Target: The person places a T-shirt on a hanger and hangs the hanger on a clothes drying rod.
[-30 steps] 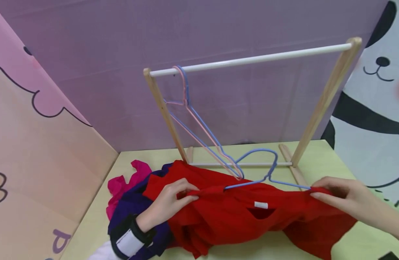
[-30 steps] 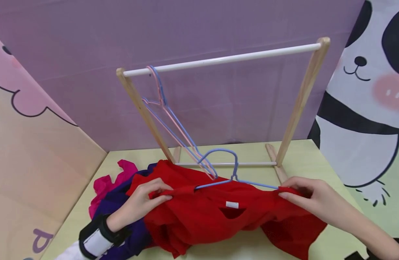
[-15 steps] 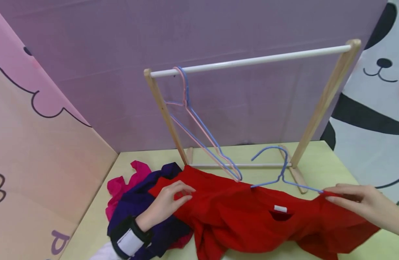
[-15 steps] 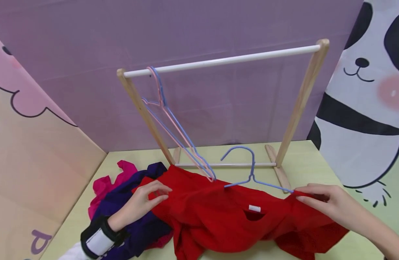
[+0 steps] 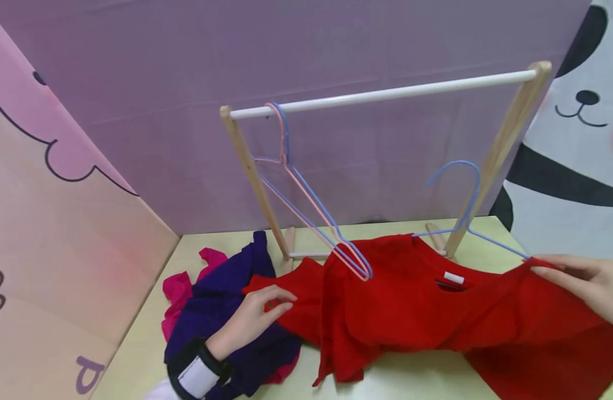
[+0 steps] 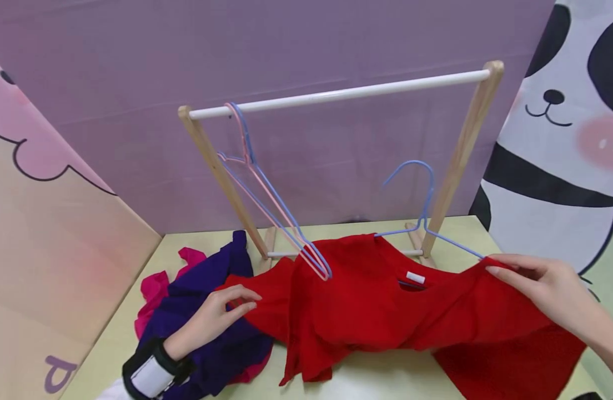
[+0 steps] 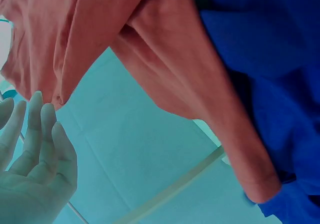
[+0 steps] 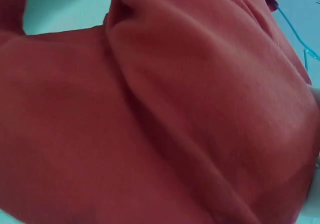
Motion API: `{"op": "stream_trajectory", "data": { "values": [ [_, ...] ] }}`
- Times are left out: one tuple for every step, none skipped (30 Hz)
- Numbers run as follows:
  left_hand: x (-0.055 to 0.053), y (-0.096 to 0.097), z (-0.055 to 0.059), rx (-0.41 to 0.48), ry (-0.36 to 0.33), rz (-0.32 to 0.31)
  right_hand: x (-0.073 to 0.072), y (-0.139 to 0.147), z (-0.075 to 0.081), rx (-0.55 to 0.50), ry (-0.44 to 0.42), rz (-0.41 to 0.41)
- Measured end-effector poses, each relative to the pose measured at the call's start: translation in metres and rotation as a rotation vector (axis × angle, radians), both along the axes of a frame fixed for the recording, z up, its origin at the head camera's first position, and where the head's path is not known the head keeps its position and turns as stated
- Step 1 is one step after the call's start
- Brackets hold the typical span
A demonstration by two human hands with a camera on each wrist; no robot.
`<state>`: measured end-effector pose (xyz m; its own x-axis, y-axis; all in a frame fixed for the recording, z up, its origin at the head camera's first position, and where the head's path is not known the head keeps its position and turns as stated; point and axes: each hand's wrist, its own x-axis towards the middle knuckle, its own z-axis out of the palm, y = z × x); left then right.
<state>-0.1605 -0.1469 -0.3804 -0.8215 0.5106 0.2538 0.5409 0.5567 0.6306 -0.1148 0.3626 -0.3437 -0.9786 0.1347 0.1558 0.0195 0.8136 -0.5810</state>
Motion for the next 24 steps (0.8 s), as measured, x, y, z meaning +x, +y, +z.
{"op": "stream_trajectory", "data": {
  "values": [
    [0.0,0.0,0.0,0.003,-0.002,-0.001,-0.002,0.002,0.001,-0.007,0.014,-0.003],
    [0.0,-0.001,-0.001,0.003,-0.003,-0.001,-0.003,0.005,0.002,-0.02,0.023,-0.006],
    [-0.001,-0.001,-0.001,0.004,-0.007,0.0,-0.004,0.008,0.003,-0.041,0.031,-0.006],
    [-0.001,-0.001,-0.001,0.003,-0.009,0.0,-0.006,0.01,0.004,-0.066,0.033,-0.001],
    [-0.001,-0.001,-0.001,0.001,-0.011,0.001,-0.007,0.011,0.006,-0.1,0.044,0.007],
    [-0.001,-0.002,-0.002,0.0,-0.006,-0.004,-0.007,0.013,0.008,-0.13,0.047,0.012],
    [-0.001,-0.002,-0.002,-0.002,-0.004,-0.01,-0.008,0.013,0.011,-0.161,0.047,0.012],
    [-0.001,-0.003,-0.003,-0.008,-0.006,-0.011,-0.009,0.013,0.015,-0.198,0.054,0.015],
    [-0.001,-0.004,-0.004,-0.013,-0.008,-0.015,-0.01,0.012,0.021,-0.233,0.07,0.022],
    [-0.001,-0.004,-0.004,-0.021,-0.011,-0.021,-0.011,0.011,0.026,-0.253,0.085,0.025],
    [-0.001,-0.005,-0.005,-0.026,-0.015,-0.03,-0.013,0.011,0.031,-0.266,0.108,0.025],
    [-0.001,-0.005,-0.006,-0.034,-0.022,-0.04,-0.015,0.01,0.037,-0.277,0.135,0.02],
    [0.0,-0.006,-0.007,-0.04,-0.034,-0.049,-0.017,0.009,0.043,-0.291,0.155,0.016],
    [0.0,-0.006,-0.008,-0.047,-0.04,-0.059,-0.019,0.009,0.049,-0.308,0.181,0.015],
    [0.0,-0.007,-0.008,-0.049,-0.042,-0.071,-0.021,0.008,0.055,-0.307,0.198,0.005],
    [0.001,-0.007,-0.009,-0.051,-0.043,-0.081,-0.024,0.008,0.06,-0.317,0.209,-0.007],
    [0.001,-0.007,-0.009,-0.051,-0.046,-0.088,-0.027,0.007,0.066,-0.348,0.225,-0.007],
    [0.002,-0.008,-0.009,-0.054,-0.048,-0.092,-0.03,0.006,0.073,-0.368,0.23,-0.009],
    [0.002,-0.008,-0.009,-0.054,-0.048,-0.097,-0.032,0.006,0.079,-0.398,0.232,-0.007],
    [0.002,-0.009,-0.01,-0.056,-0.048,-0.096,-0.036,0.005,0.084,-0.419,0.259,0.001],
    [0.003,-0.009,-0.01,-0.057,-0.049,-0.095,-0.038,0.004,0.089,-0.434,0.27,0.001],
    [0.003,-0.01,-0.01,-0.058,-0.051,-0.094,-0.042,0.004,0.093,-0.465,0.291,0.011],
    [0.003,-0.01,-0.01,-0.059,-0.052,-0.093,-0.045,0.004,0.097,-0.475,0.306,0.012],
    [0.003,-0.01,-0.011,-0.06,-0.051,-0.092,-0.048,0.005,0.1,-0.469,0.317,0.005]
  ]
}}
